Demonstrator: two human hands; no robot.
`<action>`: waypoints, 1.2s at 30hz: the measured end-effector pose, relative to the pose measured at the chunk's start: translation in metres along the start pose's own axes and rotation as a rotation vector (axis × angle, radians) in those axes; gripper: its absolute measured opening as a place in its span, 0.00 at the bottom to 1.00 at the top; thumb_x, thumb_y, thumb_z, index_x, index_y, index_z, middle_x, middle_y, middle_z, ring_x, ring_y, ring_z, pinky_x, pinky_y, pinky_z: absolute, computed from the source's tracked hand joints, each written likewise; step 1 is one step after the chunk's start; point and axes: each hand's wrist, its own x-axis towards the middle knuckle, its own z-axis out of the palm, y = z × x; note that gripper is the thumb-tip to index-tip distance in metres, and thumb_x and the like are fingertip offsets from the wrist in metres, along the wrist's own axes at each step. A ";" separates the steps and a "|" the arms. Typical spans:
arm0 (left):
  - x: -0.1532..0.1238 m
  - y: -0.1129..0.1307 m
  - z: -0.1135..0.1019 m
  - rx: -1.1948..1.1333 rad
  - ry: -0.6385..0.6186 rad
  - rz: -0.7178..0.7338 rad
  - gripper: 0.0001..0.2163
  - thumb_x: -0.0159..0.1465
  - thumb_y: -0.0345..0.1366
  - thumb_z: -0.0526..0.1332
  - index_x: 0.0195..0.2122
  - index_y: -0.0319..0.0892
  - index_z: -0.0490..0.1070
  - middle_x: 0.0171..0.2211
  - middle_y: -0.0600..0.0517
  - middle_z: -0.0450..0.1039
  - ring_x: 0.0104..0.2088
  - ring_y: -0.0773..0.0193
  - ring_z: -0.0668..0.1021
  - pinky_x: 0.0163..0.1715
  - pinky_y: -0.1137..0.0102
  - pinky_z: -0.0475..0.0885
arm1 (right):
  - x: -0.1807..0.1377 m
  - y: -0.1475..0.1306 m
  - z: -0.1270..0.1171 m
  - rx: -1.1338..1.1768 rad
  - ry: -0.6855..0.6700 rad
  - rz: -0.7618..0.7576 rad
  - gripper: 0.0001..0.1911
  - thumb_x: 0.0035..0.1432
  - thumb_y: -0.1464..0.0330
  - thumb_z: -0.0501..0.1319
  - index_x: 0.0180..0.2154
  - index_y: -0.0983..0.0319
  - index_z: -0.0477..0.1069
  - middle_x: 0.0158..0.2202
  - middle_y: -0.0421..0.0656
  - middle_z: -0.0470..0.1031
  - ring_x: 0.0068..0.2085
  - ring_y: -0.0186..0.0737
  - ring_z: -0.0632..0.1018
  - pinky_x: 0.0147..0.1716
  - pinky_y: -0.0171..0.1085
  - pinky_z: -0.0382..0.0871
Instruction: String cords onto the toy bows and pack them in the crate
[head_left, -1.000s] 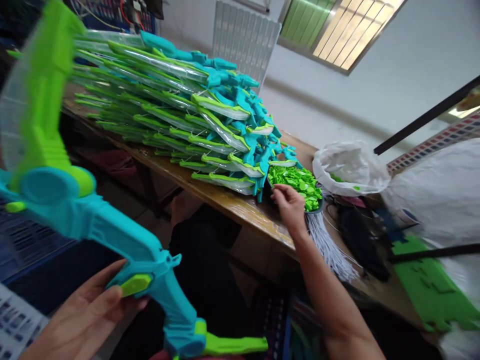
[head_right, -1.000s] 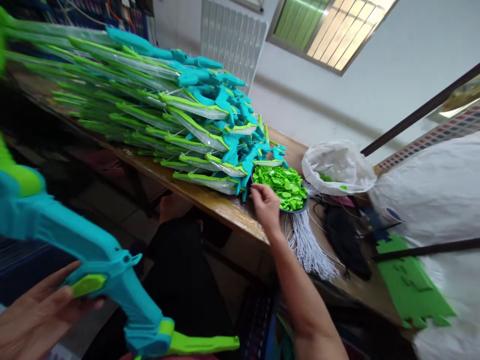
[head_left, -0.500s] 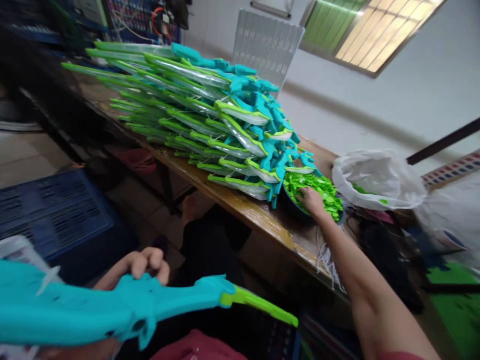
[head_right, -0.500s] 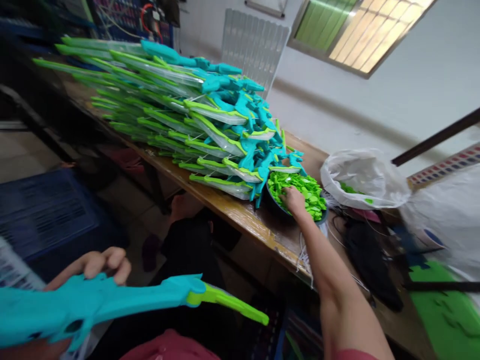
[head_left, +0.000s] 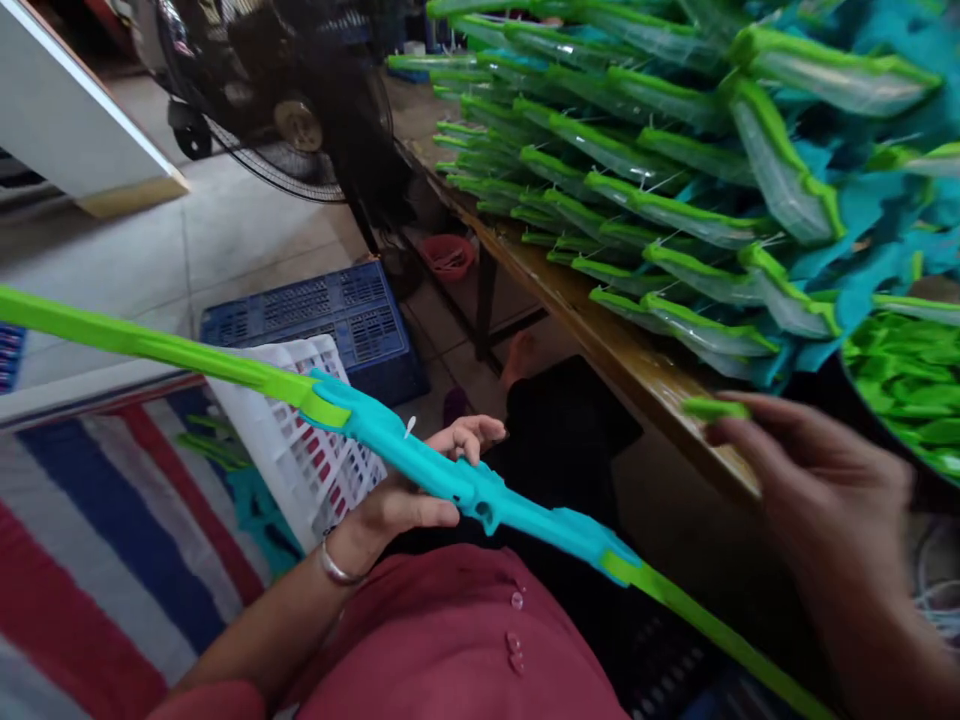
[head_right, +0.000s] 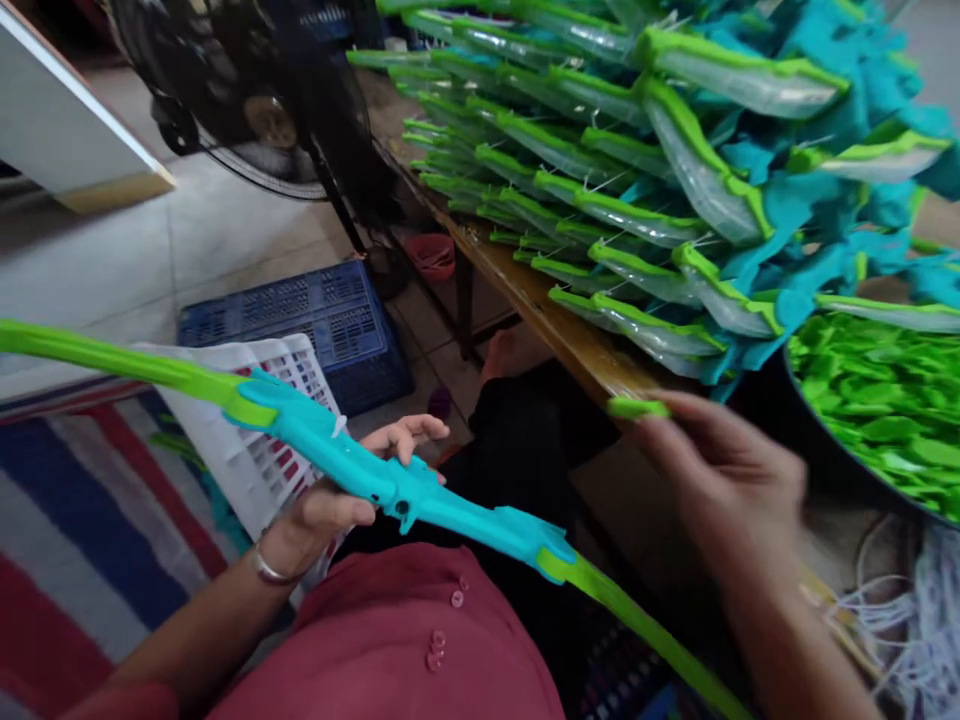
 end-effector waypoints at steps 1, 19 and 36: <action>-0.003 -0.001 -0.001 -0.053 0.016 -0.009 0.24 0.49 0.45 0.77 0.42 0.44 0.70 0.67 0.42 0.56 0.62 0.41 0.69 0.54 0.50 0.74 | -0.018 -0.009 0.023 0.106 -0.122 0.006 0.13 0.60 0.56 0.71 0.46 0.51 0.81 0.42 0.44 0.81 0.42 0.49 0.82 0.43 0.48 0.77; -0.007 -0.033 0.010 -0.006 0.276 -0.219 0.24 0.58 0.35 0.68 0.57 0.43 0.71 0.55 0.45 0.77 0.48 0.54 0.80 0.46 0.62 0.75 | -0.064 -0.031 0.110 0.314 -0.658 -0.165 0.03 0.69 0.68 0.63 0.40 0.59 0.75 0.38 0.41 0.75 0.39 0.36 0.77 0.39 0.36 0.72; 0.012 -0.051 0.012 -0.039 0.250 -0.107 0.30 0.60 0.35 0.71 0.64 0.45 0.65 0.62 0.43 0.71 0.59 0.48 0.75 0.61 0.53 0.70 | -0.069 -0.029 0.097 0.190 -0.440 -0.138 0.07 0.67 0.71 0.64 0.46 0.57 0.70 0.38 0.39 0.74 0.36 0.34 0.77 0.36 0.32 0.74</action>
